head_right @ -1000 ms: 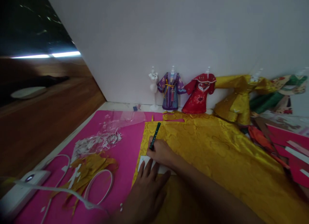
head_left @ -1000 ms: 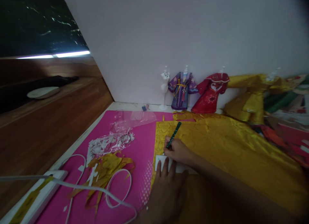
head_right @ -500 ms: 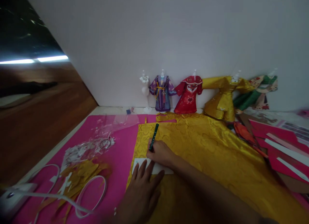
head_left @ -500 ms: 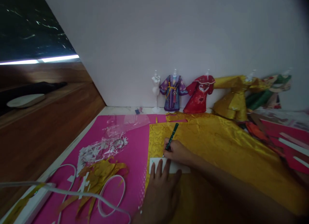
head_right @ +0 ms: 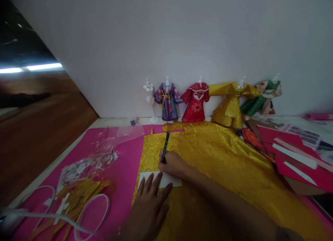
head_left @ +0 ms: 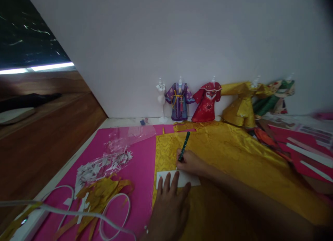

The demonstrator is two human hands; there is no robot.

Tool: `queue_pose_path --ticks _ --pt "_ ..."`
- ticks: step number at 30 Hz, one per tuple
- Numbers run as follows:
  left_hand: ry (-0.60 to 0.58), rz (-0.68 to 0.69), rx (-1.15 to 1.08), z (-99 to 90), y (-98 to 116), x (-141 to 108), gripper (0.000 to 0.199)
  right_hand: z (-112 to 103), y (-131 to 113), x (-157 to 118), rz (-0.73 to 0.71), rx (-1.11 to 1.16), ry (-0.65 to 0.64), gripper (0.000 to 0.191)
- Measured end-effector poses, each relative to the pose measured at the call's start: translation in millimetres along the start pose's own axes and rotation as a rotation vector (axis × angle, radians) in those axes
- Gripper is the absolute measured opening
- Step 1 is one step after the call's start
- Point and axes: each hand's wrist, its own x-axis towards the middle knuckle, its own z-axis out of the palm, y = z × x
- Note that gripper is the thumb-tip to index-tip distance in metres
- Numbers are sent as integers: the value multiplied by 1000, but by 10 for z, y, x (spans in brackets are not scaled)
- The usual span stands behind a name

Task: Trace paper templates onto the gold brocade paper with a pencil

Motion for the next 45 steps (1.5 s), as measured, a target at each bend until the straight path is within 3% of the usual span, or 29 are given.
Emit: queue_pose_path --ticks 13,27,45 --pt "84 15 14 40 -11 -22 58 -89 86 -107 76 66 -33 19" --pt "46 13 31 42 -25 1 59 -247 100 -226 119 64 -16 25" --pt "68 13 51 41 -17 -3 56 -330 187 -307 107 -15 27 21"
